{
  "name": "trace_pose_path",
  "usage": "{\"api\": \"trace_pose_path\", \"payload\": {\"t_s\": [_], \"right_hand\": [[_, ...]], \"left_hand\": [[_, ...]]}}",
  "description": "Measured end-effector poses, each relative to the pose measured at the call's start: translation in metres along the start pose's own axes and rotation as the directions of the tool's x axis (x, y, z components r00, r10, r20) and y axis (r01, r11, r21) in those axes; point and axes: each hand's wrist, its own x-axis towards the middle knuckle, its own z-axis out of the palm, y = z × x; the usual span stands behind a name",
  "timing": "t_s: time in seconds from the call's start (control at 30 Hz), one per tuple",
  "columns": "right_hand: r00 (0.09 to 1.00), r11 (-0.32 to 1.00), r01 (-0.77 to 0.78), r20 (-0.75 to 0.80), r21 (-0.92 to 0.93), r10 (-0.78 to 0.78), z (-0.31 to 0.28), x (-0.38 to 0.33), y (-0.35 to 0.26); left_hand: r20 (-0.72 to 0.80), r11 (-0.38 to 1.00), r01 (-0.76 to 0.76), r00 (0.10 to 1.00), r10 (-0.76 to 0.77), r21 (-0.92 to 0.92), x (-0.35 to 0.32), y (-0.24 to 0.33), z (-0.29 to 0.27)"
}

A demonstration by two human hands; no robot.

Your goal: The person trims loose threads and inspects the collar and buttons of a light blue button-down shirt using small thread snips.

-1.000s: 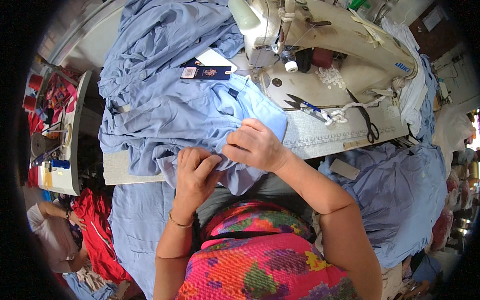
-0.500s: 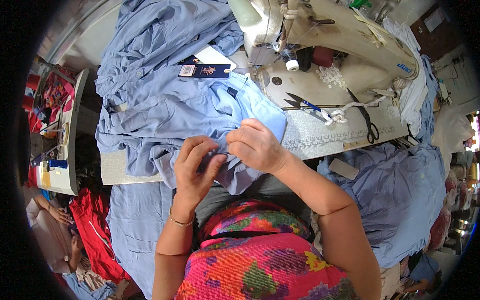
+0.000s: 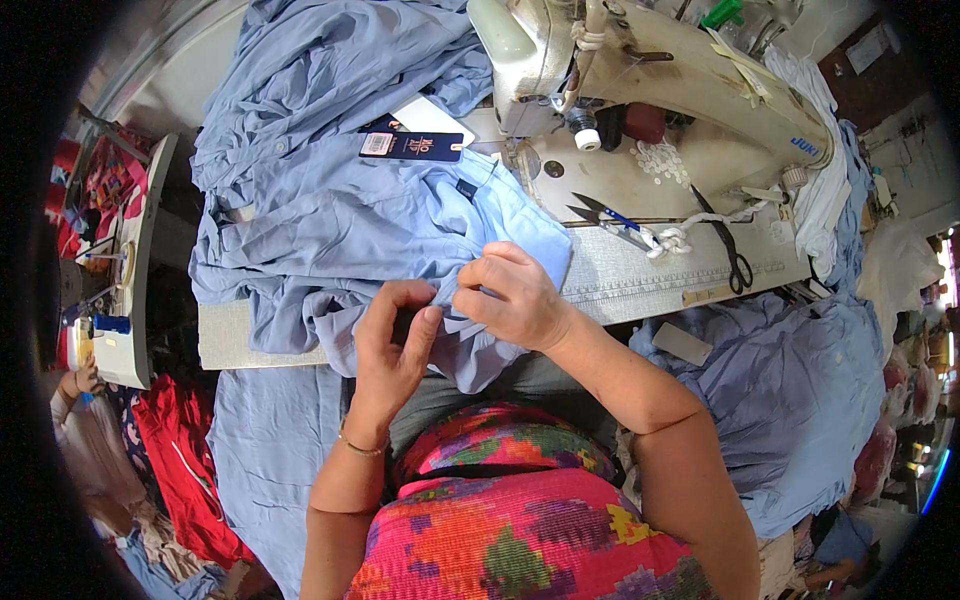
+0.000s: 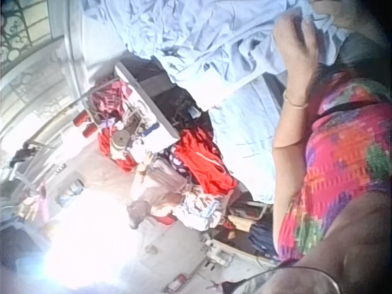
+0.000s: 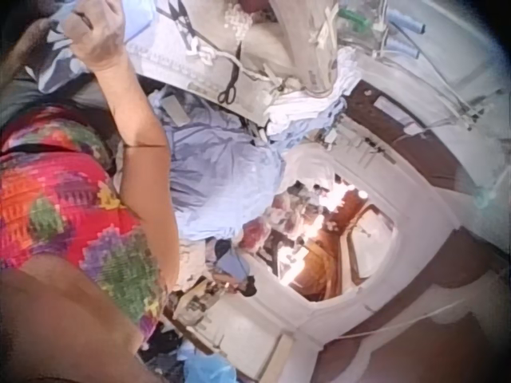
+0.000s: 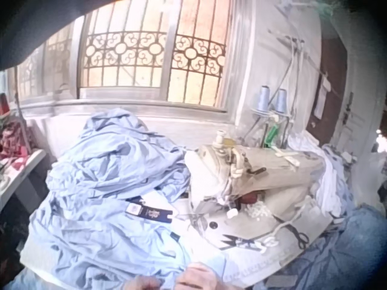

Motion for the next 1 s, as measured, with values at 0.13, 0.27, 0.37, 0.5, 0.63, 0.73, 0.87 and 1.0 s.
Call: {"api": "trace_pose_path", "payload": {"t_s": [0.13, 0.27, 0.37, 0.5, 0.63, 0.73, 0.87, 1.0], "right_hand": [[1.000, 1.000, 0.012, 0.000, -0.012, -0.012, 0.0005, 0.0002, 0.0006], [0.999, 0.999, 0.034, 0.017, -0.029, -0.033, 0.0005, 0.0003, -0.0004], [0.998, 0.998, 0.045, 0.042, -0.031, -0.044, -0.0005, 0.0018, -0.0007], [1.000, 1.000, 0.010, 0.022, 0.000, -0.010, 0.0011, -0.0001, 0.0006], [0.999, 1.000, 0.024, 0.025, -0.001, -0.024, 0.0010, 0.0014, 0.0012], [0.999, 0.999, 0.039, 0.030, -0.010, -0.039, 0.0009, 0.0017, 0.0004], [0.998, 0.999, 0.050, 0.048, -0.023, -0.048, 0.0001, 0.0040, -0.0010], [0.999, 1.000, 0.021, 0.043, 0.016, -0.022, 0.0005, 0.0028, -0.0003]], "left_hand": [[0.093, 0.988, -0.109, 0.991, 0.100, 0.106, 0.0118, -0.0004, -0.0035], [0.108, 1.000, -0.023, 0.994, 0.020, 0.019, 0.0125, -0.0026, -0.0044], [0.118, 1.000, -0.013, 0.993, 0.009, 0.027, 0.0125, -0.0024, -0.0059], [0.122, 1.000, -0.001, 0.993, -0.001, 0.014, 0.0124, -0.0033, -0.0054], [0.132, 1.000, -0.012, 0.991, 0.013, -0.005, 0.0129, -0.0039, -0.0061], [0.134, 1.000, 0.001, 0.991, 0.003, -0.026, 0.0135, -0.0042, -0.0063], [0.149, 1.000, -0.019, 0.989, 0.021, -0.018, 0.0145, -0.0028, -0.0071], [0.150, 0.996, -0.085, 0.985, 0.084, 0.000, 0.0138, -0.0049, -0.0071]]}}
